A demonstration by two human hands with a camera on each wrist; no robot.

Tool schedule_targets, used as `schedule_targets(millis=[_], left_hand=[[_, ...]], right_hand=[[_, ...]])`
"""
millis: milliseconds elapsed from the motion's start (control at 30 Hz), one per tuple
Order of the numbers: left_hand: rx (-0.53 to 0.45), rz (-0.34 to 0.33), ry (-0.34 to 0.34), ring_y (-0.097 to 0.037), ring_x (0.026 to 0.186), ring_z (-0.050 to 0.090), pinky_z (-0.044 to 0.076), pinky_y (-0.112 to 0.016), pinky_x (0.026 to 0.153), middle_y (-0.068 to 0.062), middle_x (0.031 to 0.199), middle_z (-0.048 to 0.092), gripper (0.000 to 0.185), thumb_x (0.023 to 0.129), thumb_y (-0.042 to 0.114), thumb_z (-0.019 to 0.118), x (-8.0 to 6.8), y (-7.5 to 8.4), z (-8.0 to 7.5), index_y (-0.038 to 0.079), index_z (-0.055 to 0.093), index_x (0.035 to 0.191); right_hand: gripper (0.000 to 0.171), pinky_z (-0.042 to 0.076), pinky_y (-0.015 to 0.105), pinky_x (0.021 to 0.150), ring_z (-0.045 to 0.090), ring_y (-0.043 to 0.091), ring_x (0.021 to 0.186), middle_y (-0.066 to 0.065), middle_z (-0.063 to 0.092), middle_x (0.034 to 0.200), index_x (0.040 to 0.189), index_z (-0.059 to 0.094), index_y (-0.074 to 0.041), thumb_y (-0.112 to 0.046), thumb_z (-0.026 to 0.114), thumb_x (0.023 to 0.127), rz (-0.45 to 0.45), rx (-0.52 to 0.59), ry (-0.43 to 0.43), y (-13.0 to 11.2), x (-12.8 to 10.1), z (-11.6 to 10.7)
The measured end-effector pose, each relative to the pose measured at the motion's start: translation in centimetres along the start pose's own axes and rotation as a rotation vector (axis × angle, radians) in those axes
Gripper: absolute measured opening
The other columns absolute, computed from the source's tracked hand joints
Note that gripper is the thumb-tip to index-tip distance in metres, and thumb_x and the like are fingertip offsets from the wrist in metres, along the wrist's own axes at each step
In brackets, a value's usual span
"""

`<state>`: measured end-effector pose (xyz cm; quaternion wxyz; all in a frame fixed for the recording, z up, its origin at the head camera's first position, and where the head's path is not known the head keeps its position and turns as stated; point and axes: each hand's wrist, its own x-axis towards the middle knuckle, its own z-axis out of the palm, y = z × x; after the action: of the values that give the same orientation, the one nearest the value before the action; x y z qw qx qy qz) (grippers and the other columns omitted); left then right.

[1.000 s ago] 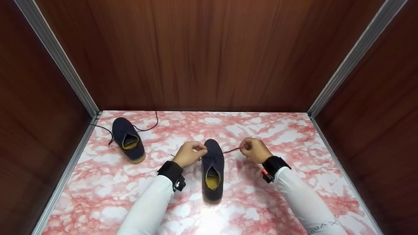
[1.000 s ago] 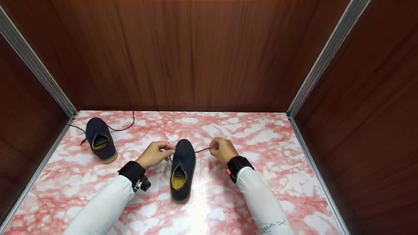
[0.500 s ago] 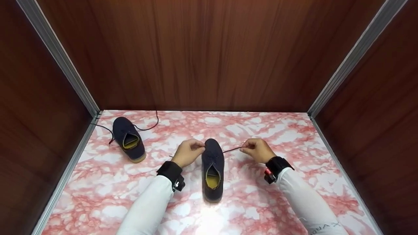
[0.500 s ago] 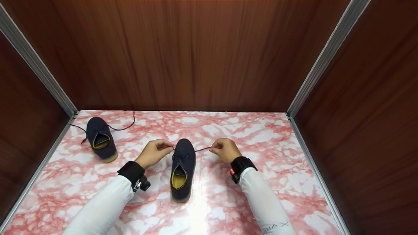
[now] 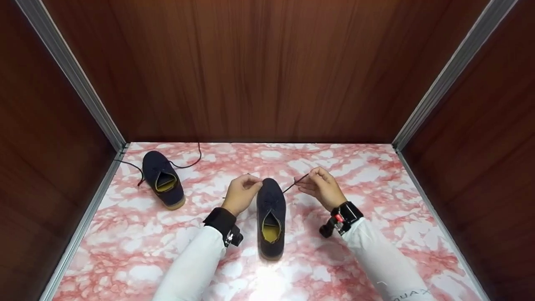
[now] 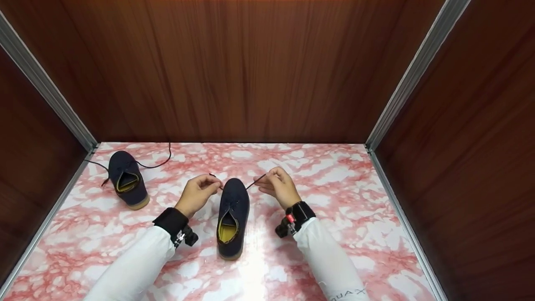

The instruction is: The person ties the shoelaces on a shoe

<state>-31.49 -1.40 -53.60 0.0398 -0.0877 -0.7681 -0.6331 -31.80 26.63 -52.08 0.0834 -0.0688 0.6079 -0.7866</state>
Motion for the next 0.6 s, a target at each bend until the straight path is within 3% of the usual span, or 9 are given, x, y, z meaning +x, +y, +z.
schedule_targets(millis=[100, 233, 333, 467, 600], left_hand=[[-0.030, -0.028, 0.022, -0.012, 0.092, 0.071, 0.057, -0.021, 0.088, -0.014, 0.101, 0.076, 0.009, 0.094, 0.007, 0.074, 0.0, 0.2, 0.3, -0.001, 0.074, 0.100], [-0.097, -0.053, 0.027, -0.023, 0.087, 0.073, 0.055, -0.018, 0.076, -0.017, 0.093, 0.075, 0.007, 0.094, 0.002, 0.072, 0.1, 0.3, 0.7, -0.003, 0.068, 0.097], [-0.139, -0.075, 0.023, -0.033, 0.085, 0.074, 0.055, -0.019, 0.070, -0.021, 0.090, 0.075, 0.011, 0.094, -0.001, 0.070, 0.1, 0.2, 1.0, -0.004, 0.061, 0.098], [-0.171, -0.125, 0.021, -0.029, 0.084, 0.076, 0.058, -0.022, 0.070, -0.024, 0.093, 0.078, 0.021, 0.095, 0.000, 0.070, 0.0, 0.2, 1.0, -0.006, 0.052, 0.104], [-0.162, -0.185, 0.020, -0.024, 0.086, 0.078, 0.063, -0.027, 0.075, -0.022, 0.098, 0.080, 0.026, 0.094, 0.005, 0.073, -0.1, 0.2, 0.6, -0.005, 0.054, 0.109]], right_hand=[[0.018, 0.062, 0.043, 0.095, 0.078, 0.023, 0.096, 0.009, 0.078, 0.092, 0.096, 0.049, -0.013, -0.015, 0.042, 0.113, -0.013, 0.123, -0.032, 0.1, 0.1, 1.3], [0.018, 0.063, 0.041, 0.089, 0.073, 0.020, 0.079, 0.004, 0.064, 0.077, 0.097, 0.048, -0.013, -0.012, 0.040, 0.113, 0.003, 0.150, -0.035, 0.4, 0.2, 2.9], [0.015, 0.063, 0.038, 0.085, 0.066, 0.016, 0.072, 0.001, 0.056, 0.073, 0.099, 0.051, -0.012, -0.010, 0.044, 0.111, 0.026, 0.100, -0.021, 0.6, 0.4, 3.6], [0.008, 0.062, 0.032, 0.084, 0.064, 0.012, 0.073, -0.001, 0.061, 0.079, 0.107, 0.062, -0.006, -0.006, 0.054, 0.107, 0.051, 0.013, -0.011, 0.9, 0.6, 3.8], [0.025, 0.063, 0.027, 0.085, 0.069, 0.011, 0.079, -0.001, 0.070, 0.090, 0.126, 0.066, 0.008, -0.003, 0.060, 0.104, 0.072, -0.100, -0.007, 1.0, 0.6, 3.6]])
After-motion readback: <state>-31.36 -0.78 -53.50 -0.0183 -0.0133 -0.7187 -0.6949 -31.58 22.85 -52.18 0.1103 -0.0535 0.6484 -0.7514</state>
